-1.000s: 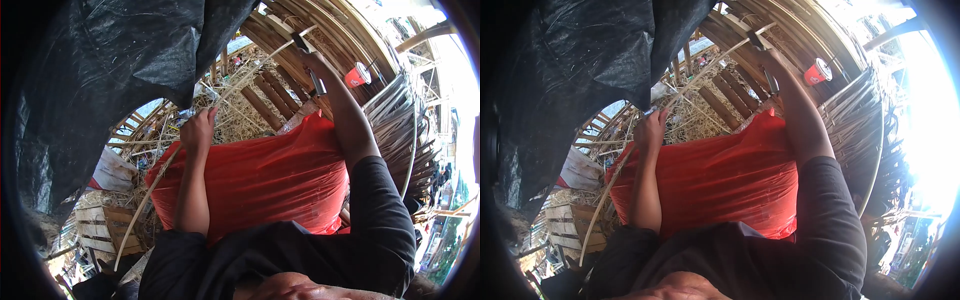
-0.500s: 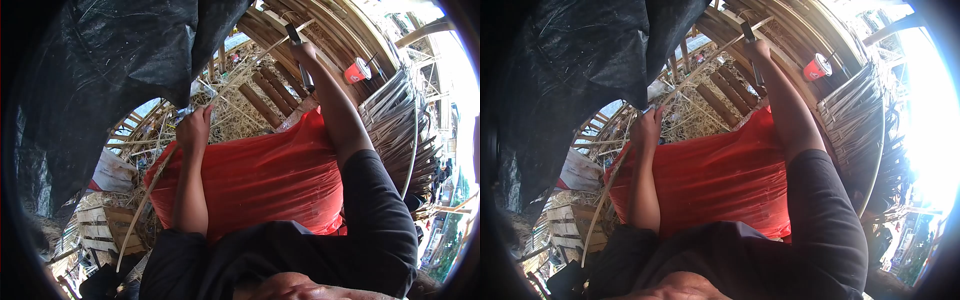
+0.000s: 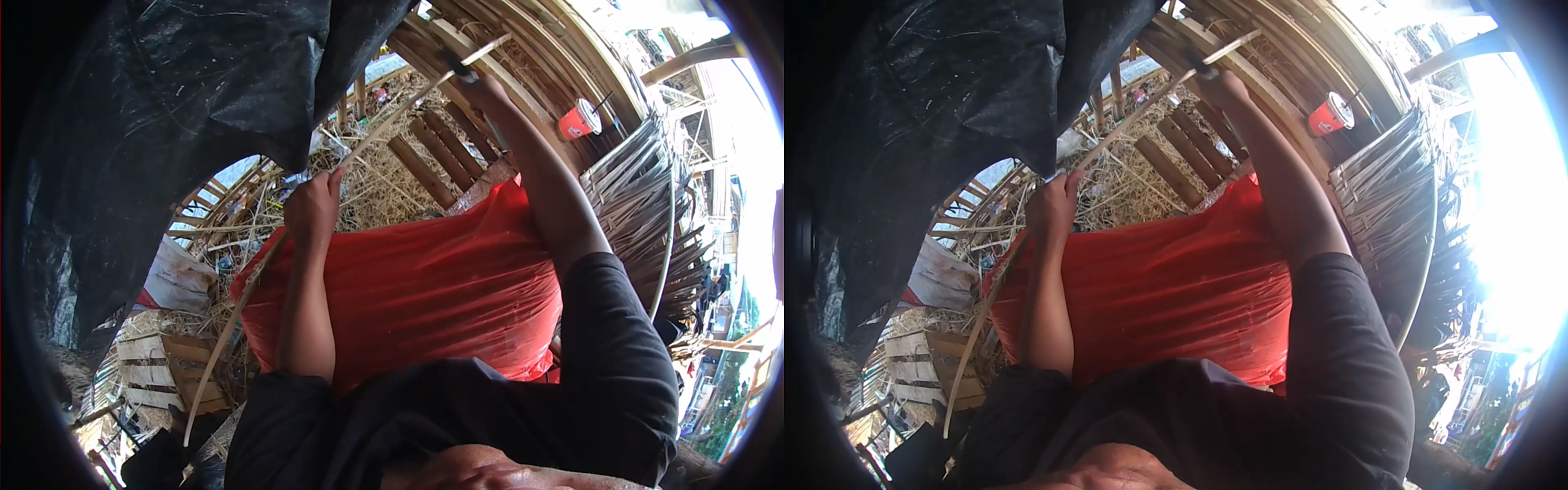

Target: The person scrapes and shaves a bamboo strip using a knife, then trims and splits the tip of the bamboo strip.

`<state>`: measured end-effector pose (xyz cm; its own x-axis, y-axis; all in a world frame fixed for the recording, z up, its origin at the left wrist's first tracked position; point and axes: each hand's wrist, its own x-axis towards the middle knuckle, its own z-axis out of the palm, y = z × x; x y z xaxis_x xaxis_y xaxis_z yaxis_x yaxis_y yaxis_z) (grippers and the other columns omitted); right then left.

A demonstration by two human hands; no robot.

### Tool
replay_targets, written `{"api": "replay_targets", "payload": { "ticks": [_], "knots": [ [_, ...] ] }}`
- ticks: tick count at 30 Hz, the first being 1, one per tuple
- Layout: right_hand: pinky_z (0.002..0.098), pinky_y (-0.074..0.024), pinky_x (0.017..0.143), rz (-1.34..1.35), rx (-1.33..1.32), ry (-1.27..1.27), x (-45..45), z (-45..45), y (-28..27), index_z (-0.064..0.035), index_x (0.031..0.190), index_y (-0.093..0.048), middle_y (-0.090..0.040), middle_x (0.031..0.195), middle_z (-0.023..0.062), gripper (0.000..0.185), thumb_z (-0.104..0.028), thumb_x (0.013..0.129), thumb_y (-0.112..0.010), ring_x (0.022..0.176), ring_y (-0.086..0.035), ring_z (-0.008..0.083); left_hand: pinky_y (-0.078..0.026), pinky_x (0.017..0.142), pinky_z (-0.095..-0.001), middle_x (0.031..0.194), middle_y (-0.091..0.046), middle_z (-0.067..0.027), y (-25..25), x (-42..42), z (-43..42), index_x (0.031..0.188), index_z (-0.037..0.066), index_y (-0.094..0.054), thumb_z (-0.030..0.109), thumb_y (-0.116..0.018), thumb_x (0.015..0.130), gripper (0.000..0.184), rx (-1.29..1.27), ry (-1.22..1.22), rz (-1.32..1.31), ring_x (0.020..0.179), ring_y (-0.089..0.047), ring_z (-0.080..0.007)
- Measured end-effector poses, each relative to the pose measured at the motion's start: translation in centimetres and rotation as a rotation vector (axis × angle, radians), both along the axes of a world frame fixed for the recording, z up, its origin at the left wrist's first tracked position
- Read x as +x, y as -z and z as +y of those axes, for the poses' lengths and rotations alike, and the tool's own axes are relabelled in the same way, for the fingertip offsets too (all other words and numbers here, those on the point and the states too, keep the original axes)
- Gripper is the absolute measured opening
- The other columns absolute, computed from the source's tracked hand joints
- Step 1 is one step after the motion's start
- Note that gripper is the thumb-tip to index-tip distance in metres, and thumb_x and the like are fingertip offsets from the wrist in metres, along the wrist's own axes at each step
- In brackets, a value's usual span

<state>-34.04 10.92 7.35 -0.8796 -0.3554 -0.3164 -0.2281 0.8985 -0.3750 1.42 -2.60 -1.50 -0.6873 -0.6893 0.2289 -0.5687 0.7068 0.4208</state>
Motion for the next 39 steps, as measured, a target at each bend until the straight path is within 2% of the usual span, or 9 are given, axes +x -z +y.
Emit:
{"api": "replay_targets", "payload": {
  "ticks": [1, 4, 8, 9, 13, 19, 26, 34, 39],
  "knots": [
    [0.0419, -0.0584, 0.082, -0.006, -0.08, 0.146, 0.3, -0.2, -0.4, 0.0063, 0.105, -0.069, -0.072, 0.09, 0.0247, 0.054, -0.045, 0.086, -0.066, 0.092, -0.074, 0.0332, -0.05, 0.05, -0.0454, 0.061, -0.065, -0.015, 0.1, -0.1, -0.1, 0.076, 0.011, -0.069, 0.047, -0.054, 0.101, 0.046, -0.012, -0.005, 0.021, 0.058, -0.067, -0.0361],
    [0.0378, -0.058, 0.062, 0.434, 0.05, -0.257, 1.9, -0.8, 5.8, 0.0044, 0.085, -0.068, -0.071, 0.07, 0.0155, 0.043, -0.038, 0.081, -0.072, 0.065, -0.073, 0.0262, -0.05, 0.052, -0.0464, 0.062, -0.065, -0.0154, 0.2, 0.3, 0.3, 0.076, 0.011, -0.068, 0.047, -0.055, 0.101, 0.046, 0.025, -0.015, 0.017, 0.059, -0.067, -0.0372],
    [0.0364, -0.0586, 0.064, 0.259, 0.084, -0.101, 0.7, 0.4, 1.7, 0.0077, 0.093, -0.068, -0.072, 0.082, 0.0222, 0.033, -0.022, 0.078, -0.069, 0.076, -0.074, 0.0248, -0.051, 0.054, -0.0484, 0.063, -0.064, -0.0171, -0.2, -0.2, 0.2, 0.077, 0.009, -0.069, 0.048, -0.055, 0.1, 0.048, 0.041, -0.012, 0.041, 0.062, -0.066, -0.0404],
    [0.0388, -0.0593, 0.085, 0.118, 0.032, 0.017, 0.6, 0.4, 0.6, 0.0052, 0.111, -0.068, -0.073, 0.101, 0.0226, 0.046, -0.021, 0.072, -0.073, 0.099, -0.073, 0.0324, -0.05, 0.053, -0.0482, 0.063, -0.064, -0.0169, 0.1, -0.1, 0.5, 0.077, 0.009, -0.069, 0.049, -0.055, 0.1, 0.048, 0.015, -0.011, 0.068, 0.062, -0.066, -0.0402],
    [0.04, -0.0599, 0.071, 0.132, 0.218, -0.217, 6.2, -1.8, 2.3, 0.0024, 0.101, -0.072, -0.074, 0.085, 0.0172, 0.04, -0.026, 0.073, -0.075, 0.084, -0.075, 0.0276, -0.051, 0.053, -0.0479, 0.062, -0.064, -0.0163, 0.6, -0.2, 0.2, 0.076, 0.009, -0.069, 0.049, -0.054, 0.101, 0.049, 0.036, -0.015, 0.047, 0.061, -0.067, -0.0391],
    [0.0386, -0.0604, 0.073, 0.143, 0.174, -0.064, 4.4, -0.9, 0.5, 0.0015, 0.104, -0.071, -0.074, 0.099, 0.0195, 0.041, -0.026, 0.074, -0.075, 0.09, -0.074, 0.0261, -0.052, 0.049, -0.0411, 0.063, -0.067, -0.0119, 0.9, -0.1, 0.6, 0.075, 0.011, -0.07, 0.047, -0.057, 0.1, 0.046, -0.055, -0.002, 0.047, 0.058, -0.069, -0.0303],
    [0.0433, -0.0599, 0.078, 0.186, 0.246, -0.191, 8.1, 2.6, -3.3, 0.0, 0.104, -0.072, -0.074, 0.1, 0.0213, 0.038, -0.032, 0.085, -0.069, 0.094, -0.074, 0.0357, -0.05, 0.054, -0.0469, 0.063, -0.065, -0.0156, 0.9, 0.1, 1.5, 0.076, 0.009, -0.066, 0.047, -0.054, 0.102, 0.048, 0.055, 0.047, 0.094, 0.061, -0.067, -0.0369],
    [0.0428, -0.0585, 0.079, 0.152, 0.212, -0.081, 5.6, 1.3, 0.3, 0.0048, 0.099, -0.072, -0.072, 0.09, 0.0266, 0.043, -0.031, 0.077, -0.077, 0.092, -0.074, 0.0302, -0.049, 0.053, -0.0472, 0.062, -0.064, -0.0157, 0.3, -0.2, 0.6, 0.077, 0.01, -0.068, 0.049, -0.052, 0.102, 0.05, 0.08, 0.033, 0.067, 0.061, -0.067, -0.0373],
    [0.0457, -0.0577, 0.086, 0.364, 0.113, -0.2, 9.3, 0.9, 5.7, 0.0038, 0.11, -0.07, -0.073, 0.105, 0.0228, 0.061, -0.045, 0.075, -0.081, 0.103, -0.072, 0.0365, -0.049, 0.054, -0.0481, 0.063, -0.064, -0.0159, 0.5, 0.0, 0.2, 0.078, 0.01, -0.069, 0.049, -0.051, 0.102, 0.049, 0.139, 0.015, 0.025, 0.062, -0.066, -0.0383]
  ]
}}
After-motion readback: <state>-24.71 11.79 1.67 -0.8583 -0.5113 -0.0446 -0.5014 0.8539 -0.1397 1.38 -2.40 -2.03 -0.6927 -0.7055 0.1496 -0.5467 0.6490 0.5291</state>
